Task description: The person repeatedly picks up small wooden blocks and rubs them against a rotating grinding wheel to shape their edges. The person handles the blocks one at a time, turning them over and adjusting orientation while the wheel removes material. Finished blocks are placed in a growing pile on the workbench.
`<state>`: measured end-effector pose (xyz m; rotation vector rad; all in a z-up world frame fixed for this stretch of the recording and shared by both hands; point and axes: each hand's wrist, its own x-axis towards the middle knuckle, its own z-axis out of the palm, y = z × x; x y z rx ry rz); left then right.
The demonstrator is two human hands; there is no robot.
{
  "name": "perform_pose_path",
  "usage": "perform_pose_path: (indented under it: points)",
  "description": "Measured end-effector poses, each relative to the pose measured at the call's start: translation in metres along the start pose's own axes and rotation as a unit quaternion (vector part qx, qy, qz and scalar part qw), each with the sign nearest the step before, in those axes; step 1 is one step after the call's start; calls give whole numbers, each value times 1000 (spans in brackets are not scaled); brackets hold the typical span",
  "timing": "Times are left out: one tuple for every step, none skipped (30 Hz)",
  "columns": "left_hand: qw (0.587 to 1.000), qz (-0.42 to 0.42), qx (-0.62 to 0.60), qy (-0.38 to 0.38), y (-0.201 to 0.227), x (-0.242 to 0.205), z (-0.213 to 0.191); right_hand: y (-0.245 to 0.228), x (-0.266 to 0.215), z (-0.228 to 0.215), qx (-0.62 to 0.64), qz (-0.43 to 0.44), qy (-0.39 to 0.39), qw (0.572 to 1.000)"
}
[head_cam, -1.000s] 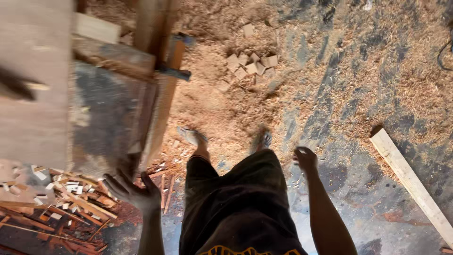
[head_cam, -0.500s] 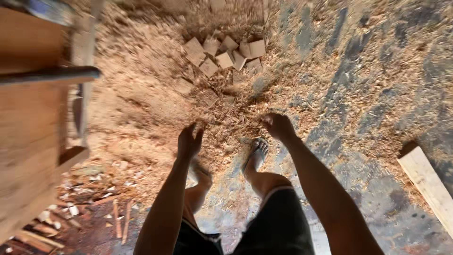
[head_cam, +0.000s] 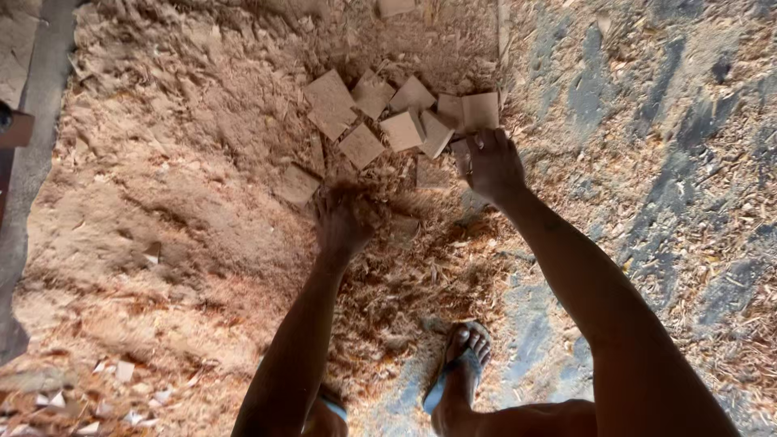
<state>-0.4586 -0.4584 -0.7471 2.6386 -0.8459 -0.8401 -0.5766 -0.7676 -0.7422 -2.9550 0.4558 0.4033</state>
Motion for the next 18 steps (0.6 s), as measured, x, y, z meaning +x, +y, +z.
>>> perform_pose_path:
  points:
    - [998,18,44,-34,8,-1,-4,2,-6,0,-3,-12,23,1000]
    - [993,35,89,-68,15,-3,-8,5,-10,-2,-5,-25,45,999]
    - [998,27,-2,-53,18,-6,-12,5,-10,-5,-17,-26,56,998]
    - [995,20,-94,-37,20,-8,-14,8,-9,-11,-28,-27,68,997]
    - [982,8,-186,-20,19,-12,-14,9,-6,-17,-38,-35,76,996]
    - [968,-35,-249,-3,11,-10,-15,13,-1,-24,43,13,-14,999]
    - [948,-80,-308,7,-1,-11,-15,17,-2,-29,127,63,-111,984]
    - [923,-124,-365,17,-15,-11,-14,22,0,-34,207,110,-209,950]
    - [905,-86,-396,130,-35,-2,-19,28,1,-38,203,103,-175,958]
    - [874,-44,-420,241,-55,7,-24,36,5,-43,200,96,-141,965]
    - [911,-102,-343,206,-75,13,-25,43,10,-46,193,81,-114,971]
    - [938,-160,-260,166,-94,22,-28,48,16,-48,186,65,-87,977]
    - [946,-137,-213,201,-108,25,-26,54,23,-51,178,52,-56,981]
    - [952,-113,-162,234,-117,24,-25,58,29,-54,170,39,-26,984]
    - [954,-76,-108,269,-119,34,-28,63,38,-59,162,32,14,986]
    - [968,-48,-83,234,-117,42,-32,64,47,-62,177,49,-13,983]
    - [979,-29,-57,195,-113,37,-31,59,54,-61,194,61,-48,978]
    - [987,-9,-31,155,-108,34,-32,56,58,-60,210,73,-83,972]
